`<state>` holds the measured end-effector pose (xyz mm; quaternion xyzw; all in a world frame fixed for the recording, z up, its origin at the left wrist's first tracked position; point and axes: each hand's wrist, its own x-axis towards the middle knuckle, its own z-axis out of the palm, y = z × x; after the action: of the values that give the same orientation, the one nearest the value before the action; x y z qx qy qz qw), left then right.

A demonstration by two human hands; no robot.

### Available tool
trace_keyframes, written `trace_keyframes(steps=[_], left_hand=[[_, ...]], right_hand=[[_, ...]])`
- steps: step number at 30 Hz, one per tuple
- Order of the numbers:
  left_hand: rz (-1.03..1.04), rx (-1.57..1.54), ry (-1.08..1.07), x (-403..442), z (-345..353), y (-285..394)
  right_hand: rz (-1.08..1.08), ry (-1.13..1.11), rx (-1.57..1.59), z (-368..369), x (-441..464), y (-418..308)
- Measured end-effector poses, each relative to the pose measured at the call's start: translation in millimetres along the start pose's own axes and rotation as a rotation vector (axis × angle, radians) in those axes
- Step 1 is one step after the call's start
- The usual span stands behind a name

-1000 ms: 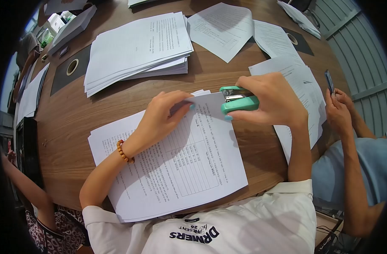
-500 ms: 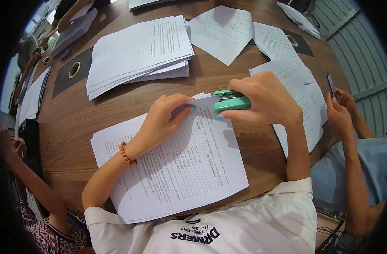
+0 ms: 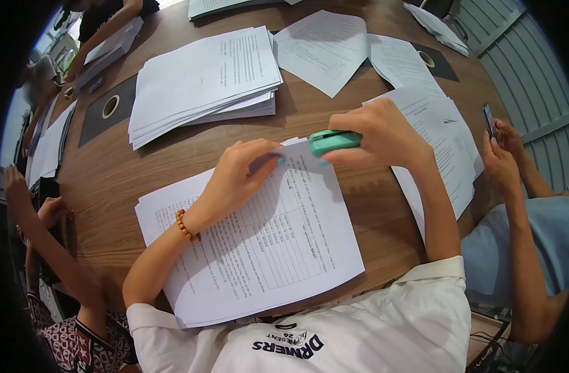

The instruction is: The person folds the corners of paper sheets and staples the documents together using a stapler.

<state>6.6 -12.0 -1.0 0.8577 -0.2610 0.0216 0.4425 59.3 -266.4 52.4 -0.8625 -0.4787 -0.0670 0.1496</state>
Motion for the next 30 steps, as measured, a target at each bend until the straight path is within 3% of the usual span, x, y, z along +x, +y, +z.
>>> trace_keyframes(steps=[5, 7, 10, 11, 13, 15, 16, 19, 21, 23, 26, 29, 30], left_hand=[[-0.232, -0.063, -0.106, 4, -11, 13], [-0.194, -0.109, -0.115, 5, -14, 9], [-0.073, -0.122, -0.169, 7, -30, -5], [0.004, -0.094, -0.212, 6, -39, -10], [-0.097, -0.184, -0.244, 3, -63, -16], [-0.378, -0.091, -0.584, 1, -94, -19], [-0.316, -0.081, -0.632, -5, -102, -30], [-0.359, -0.087, -0.582, -18, -136, -44], [-0.486, -0.045, -0.169, -22, -172, -29], [-0.068, 0.446, 0.230, -11, -233, -67], [-0.387, 0.521, 0.460, 34, -278, -10], [-0.414, 0.852, 0.815, 65, -246, 25], [-0.266, 0.971, 0.788, 70, -231, 18]], right_hand=[[0.120, 0.178, 0.409, -1, -22, 16], [0.375, 0.265, 0.966, -1, -35, 25], [0.499, 0.438, 1.251, 27, -42, 33], [0.491, 0.449, 1.255, 36, -43, 36], [0.606, 0.552, 1.298, 52, -41, 43], [0.600, 0.534, 1.339, 56, -40, 49], [0.606, 0.551, 1.388, 58, -41, 51], [0.612, 0.553, 1.404, 61, -41, 51], [0.615, 0.542, 1.370, 62, -39, 50], [0.646, 0.496, 1.297, 61, -38, 48], [0.627, 0.497, 1.309, 64, -38, 50], [0.643, 0.501, 1.326, 63, -38, 49], [0.637, 0.499, 1.323, 62, -38, 48]])
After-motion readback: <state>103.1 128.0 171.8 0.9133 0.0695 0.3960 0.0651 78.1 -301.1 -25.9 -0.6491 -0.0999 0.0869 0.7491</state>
